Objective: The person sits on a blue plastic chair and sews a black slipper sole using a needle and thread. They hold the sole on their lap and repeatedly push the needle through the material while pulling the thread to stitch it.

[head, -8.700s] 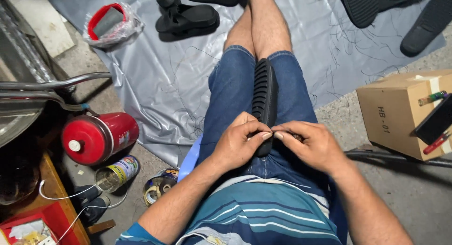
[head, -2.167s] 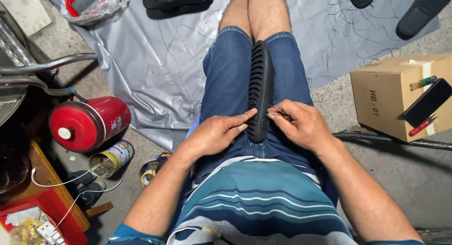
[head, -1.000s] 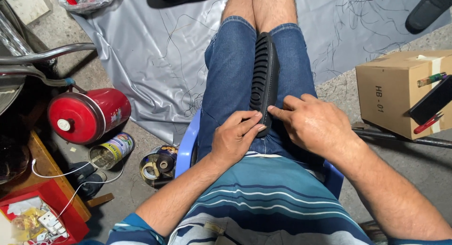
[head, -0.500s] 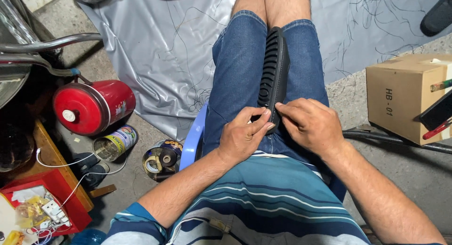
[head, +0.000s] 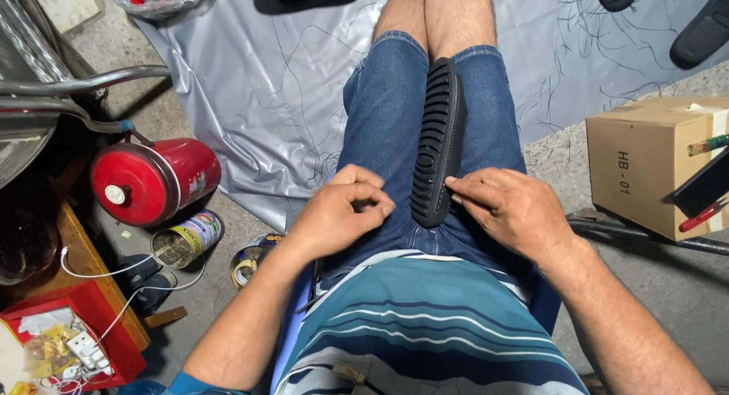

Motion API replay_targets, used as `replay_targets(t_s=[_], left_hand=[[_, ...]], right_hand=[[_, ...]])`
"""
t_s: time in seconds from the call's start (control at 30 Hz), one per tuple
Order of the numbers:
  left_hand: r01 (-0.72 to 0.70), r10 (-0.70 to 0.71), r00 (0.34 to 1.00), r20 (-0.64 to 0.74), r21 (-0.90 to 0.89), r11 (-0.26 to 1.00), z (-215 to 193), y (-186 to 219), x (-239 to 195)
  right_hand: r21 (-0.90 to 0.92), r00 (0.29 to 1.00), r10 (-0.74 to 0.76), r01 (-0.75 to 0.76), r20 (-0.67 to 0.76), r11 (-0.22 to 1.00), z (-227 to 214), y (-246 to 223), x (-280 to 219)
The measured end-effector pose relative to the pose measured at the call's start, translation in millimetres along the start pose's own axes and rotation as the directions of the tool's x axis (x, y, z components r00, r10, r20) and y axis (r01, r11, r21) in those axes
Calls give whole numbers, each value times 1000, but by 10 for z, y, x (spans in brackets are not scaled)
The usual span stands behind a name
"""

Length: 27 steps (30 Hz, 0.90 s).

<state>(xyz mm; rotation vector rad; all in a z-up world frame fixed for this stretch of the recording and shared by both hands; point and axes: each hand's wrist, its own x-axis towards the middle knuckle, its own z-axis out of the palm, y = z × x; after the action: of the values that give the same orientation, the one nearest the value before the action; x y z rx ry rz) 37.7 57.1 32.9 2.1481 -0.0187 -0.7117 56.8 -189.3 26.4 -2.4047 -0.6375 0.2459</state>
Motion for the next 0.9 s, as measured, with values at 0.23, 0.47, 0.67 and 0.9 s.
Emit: replay_targets(t_s=[0.23,0.47,0.67,0.9], left_hand=[[7,97,991,96,-747,665,446,62,227],[-101,108,988,110,-65,993,314,247,317],[-144,84,956,281,199,969,50,574,236],[-218,167,961,221,232,948,226,385,323]], right_hand=[[53,996,79,-81,48,995,24,40,-9],[50,994,109,-110,24,993,-14,-40,7],[-119,915,139,-101,378,988,-234,-40,-36],[-440,729,428,-192,534,877,-666,98,-8]])
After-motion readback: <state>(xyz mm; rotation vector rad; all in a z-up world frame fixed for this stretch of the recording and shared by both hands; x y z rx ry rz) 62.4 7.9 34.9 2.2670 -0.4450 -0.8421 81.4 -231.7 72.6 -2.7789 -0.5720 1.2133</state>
